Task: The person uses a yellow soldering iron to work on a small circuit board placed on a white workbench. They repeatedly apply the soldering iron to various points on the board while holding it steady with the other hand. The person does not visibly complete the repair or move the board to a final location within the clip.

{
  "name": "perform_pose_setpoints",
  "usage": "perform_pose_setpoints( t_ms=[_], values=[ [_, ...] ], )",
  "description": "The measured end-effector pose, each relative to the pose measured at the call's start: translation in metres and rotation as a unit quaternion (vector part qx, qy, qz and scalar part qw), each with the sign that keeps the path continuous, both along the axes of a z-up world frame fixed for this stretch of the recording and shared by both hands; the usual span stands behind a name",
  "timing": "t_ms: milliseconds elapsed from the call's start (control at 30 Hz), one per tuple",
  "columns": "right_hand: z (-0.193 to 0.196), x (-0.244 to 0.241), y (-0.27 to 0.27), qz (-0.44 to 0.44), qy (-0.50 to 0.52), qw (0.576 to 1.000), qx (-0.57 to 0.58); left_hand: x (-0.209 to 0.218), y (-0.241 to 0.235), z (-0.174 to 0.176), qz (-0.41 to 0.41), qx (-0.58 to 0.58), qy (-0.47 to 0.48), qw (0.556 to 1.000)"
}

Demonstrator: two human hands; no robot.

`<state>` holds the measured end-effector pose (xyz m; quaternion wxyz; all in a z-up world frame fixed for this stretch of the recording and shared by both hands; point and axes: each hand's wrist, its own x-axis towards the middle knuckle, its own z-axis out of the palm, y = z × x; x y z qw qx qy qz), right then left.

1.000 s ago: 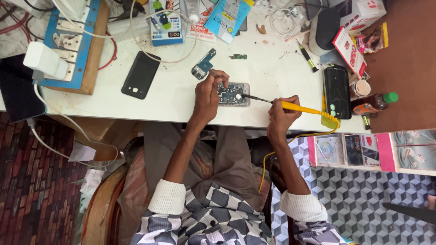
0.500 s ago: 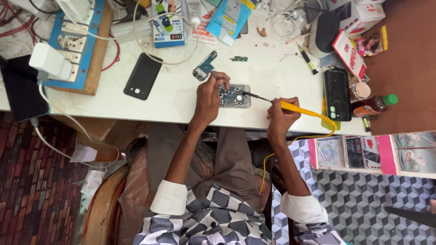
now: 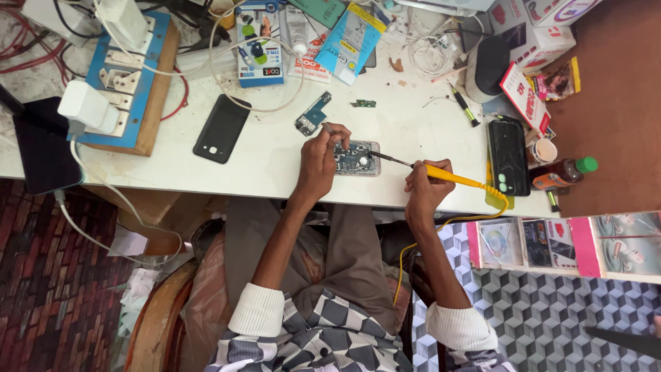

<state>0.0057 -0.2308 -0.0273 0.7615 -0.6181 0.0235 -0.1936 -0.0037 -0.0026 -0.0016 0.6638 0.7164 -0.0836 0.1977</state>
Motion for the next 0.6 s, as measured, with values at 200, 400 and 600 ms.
perform_pose_setpoints(
  t_ms=[200, 400, 600],
  values=[
    [-0.002, -0.003, 0.0, -0.01, 0.014, 1.0, -0.023, 0.001, 0.0, -0.002, 0.003, 0.005, 0.001, 1.0],
    [0.002, -0.002, 0.003, -0.009, 0.019, 0.999, -0.031, -0.001, 0.0, 0.002, -0.003, -0.001, -0.004, 1.0],
    [0.009, -0.005, 0.008, -0.015, 0.013, 0.999, -0.034, -0.002, 0.003, 0.002, -0.003, 0.003, 0.033, 0.999]
  ],
)
